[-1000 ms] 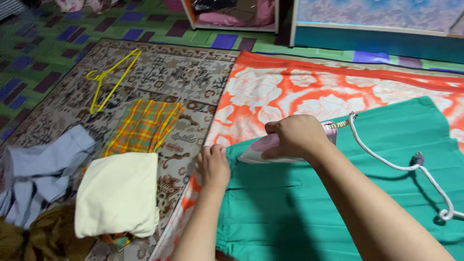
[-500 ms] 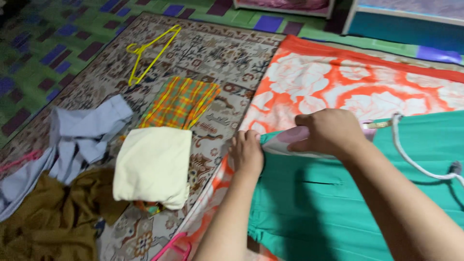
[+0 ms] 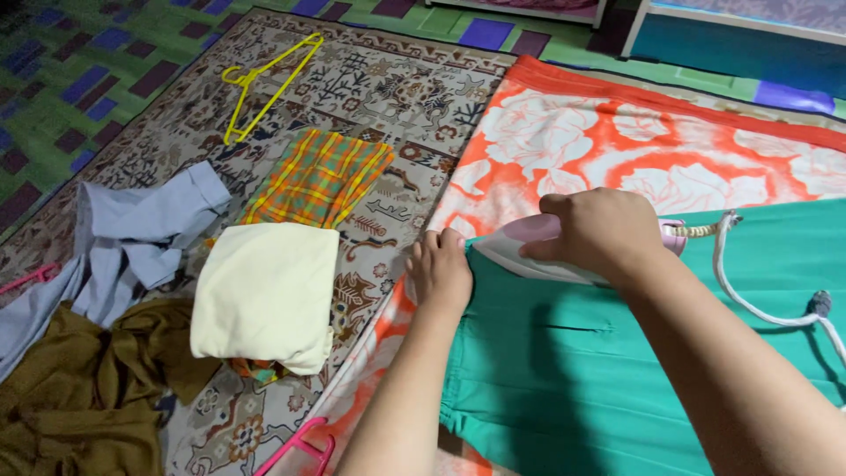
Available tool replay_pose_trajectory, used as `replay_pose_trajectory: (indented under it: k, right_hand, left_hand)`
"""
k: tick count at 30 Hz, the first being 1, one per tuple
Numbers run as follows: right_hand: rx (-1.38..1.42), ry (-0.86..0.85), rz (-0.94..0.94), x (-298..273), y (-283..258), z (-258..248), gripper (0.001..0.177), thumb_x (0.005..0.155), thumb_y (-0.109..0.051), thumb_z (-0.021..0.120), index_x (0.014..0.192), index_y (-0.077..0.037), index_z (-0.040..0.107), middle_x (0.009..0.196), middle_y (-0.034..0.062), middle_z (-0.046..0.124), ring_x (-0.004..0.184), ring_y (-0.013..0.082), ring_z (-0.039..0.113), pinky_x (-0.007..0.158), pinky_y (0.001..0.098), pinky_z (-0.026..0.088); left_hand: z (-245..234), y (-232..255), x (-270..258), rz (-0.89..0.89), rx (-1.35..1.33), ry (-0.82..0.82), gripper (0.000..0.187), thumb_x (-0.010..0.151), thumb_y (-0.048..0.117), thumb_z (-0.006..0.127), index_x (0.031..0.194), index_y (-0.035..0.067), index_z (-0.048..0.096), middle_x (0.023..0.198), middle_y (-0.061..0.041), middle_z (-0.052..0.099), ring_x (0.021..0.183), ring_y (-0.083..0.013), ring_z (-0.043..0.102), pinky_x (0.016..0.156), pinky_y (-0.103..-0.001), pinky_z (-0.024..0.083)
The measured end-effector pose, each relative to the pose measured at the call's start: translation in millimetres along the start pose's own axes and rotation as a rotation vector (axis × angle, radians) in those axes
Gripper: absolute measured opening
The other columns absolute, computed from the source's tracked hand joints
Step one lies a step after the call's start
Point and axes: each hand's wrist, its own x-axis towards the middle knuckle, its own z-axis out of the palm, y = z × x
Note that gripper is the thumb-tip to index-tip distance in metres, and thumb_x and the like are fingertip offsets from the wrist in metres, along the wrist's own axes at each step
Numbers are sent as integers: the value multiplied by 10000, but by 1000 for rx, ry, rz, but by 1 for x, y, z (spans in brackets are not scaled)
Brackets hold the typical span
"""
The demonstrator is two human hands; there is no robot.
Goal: The recorder uses an iron to remove wrinkles from a green pleated skirt laid out on a padded surface.
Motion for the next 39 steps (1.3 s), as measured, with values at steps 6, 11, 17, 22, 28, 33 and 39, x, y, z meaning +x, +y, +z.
replay_pose_trajectory:
  k: [6,11,17,22,28,33,39]
  right_hand:
    - [8,11,19,3,3,4,639,644,-746,747,1086,-286,723,898,84,753,863,325,728,694,490,566]
    - [9,1,15,1,2,2,615,658,-743,741,1072,-288,728,904,77,757,872,313,731,704,482,567]
    - [-1,-15,30,3,9,1,633,661,-759,731,1092,-296,723,896,84,758,864,318,733,702,480,570]
    - [-32,-34,57,-1,26,0,632,678,-770,717,1115,-314,730,897,80,761,861,317,738,710,473,572]
    - [-35,14,95,-8,54,9,652,645,-775,726,1125,-335,733,909,56,766,876,297,736,694,454,577]
    - [-79,16,120,-18,84,7,686,642,-799,719,1145,-333,732,950,28,774,909,281,740,725,441,578]
    - [-103,-60,234,-27,138,18,853,593,-871,694,1288,-376,691,1063,16,775,988,258,742,763,425,592]
  left_hand:
    - [1,0,2,23,70,-3,177,1006,273,548,1079,125,614,1165,-123,598,1120,-383,542,958,-568,395]
    - [-4,4,2,11,77,-24,189,999,277,542,1083,122,612,1175,-116,594,1118,-372,539,947,-564,388]
    - [3,3,5,34,129,-42,178,1002,253,521,1101,136,611,1175,-109,585,1143,-352,522,950,-537,382]
    - [-2,28,6,82,195,60,183,899,168,541,1066,141,611,1182,-99,595,1178,-335,528,943,-522,387]
    - [19,72,-11,181,-111,51,538,990,212,524,1471,-26,483,1520,-199,491,1445,-386,405,1196,-571,265]
    - [24,89,-26,253,-45,-96,690,987,354,544,1527,-42,374,1630,-208,325,1523,-398,227,1211,-593,99]
    - [50,135,-39,305,-21,-202,743,989,446,522,1526,-40,354,1656,-224,267,1550,-386,207,1246,-570,86]
